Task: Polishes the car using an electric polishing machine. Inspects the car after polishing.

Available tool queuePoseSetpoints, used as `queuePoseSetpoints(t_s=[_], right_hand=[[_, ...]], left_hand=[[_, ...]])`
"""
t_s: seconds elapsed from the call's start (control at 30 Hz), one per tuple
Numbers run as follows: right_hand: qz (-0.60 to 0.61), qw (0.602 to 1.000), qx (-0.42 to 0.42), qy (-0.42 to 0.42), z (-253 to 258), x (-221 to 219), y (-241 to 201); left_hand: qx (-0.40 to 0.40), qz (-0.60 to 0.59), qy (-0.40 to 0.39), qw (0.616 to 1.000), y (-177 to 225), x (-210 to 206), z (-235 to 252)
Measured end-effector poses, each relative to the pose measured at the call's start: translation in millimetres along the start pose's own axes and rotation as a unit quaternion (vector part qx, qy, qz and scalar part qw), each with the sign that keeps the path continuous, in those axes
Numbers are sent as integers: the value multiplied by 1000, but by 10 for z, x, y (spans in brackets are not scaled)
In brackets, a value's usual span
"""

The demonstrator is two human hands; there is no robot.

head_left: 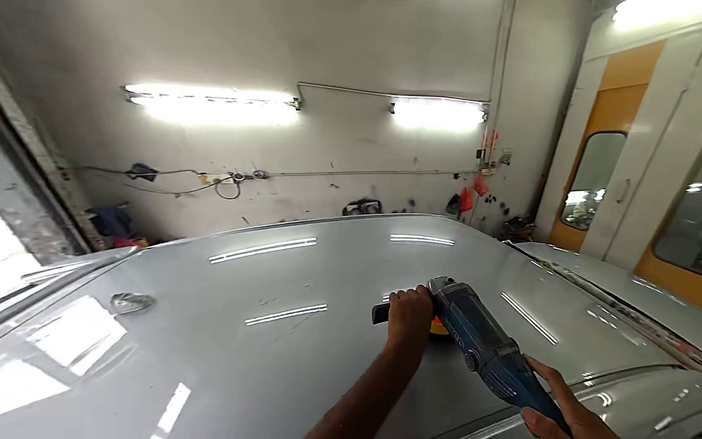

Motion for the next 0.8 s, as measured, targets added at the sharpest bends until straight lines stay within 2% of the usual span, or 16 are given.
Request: queuePoseSetpoints(t_s=[0.13, 0.43, 0.6, 0.8], right_hand=[[-26, 997, 33, -62, 300, -410, -300], [-53, 972, 136, -185, 722, -1463, -1007], [-56, 958, 152, -237, 817, -1789, -1298], [-59, 954, 149, -254, 1011, -1958, -1385]], left_hand=[[68, 16, -14, 997, -763, 78, -184], [199, 75, 13, 977, -2358, 189, -932], [227, 117, 54, 965, -2859, 192, -1200], [255, 143, 50, 955, -3117, 198, -1185]])
Point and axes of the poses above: each hand's wrist, its own z-axis towards the middle knuckle, its own x-axis out of the back of the hand, y = z × x, the point moved 4 cm from there along z, towards the middle knuckle, and after that the axes turned 2 degrees about x, right-handed, at the moved point
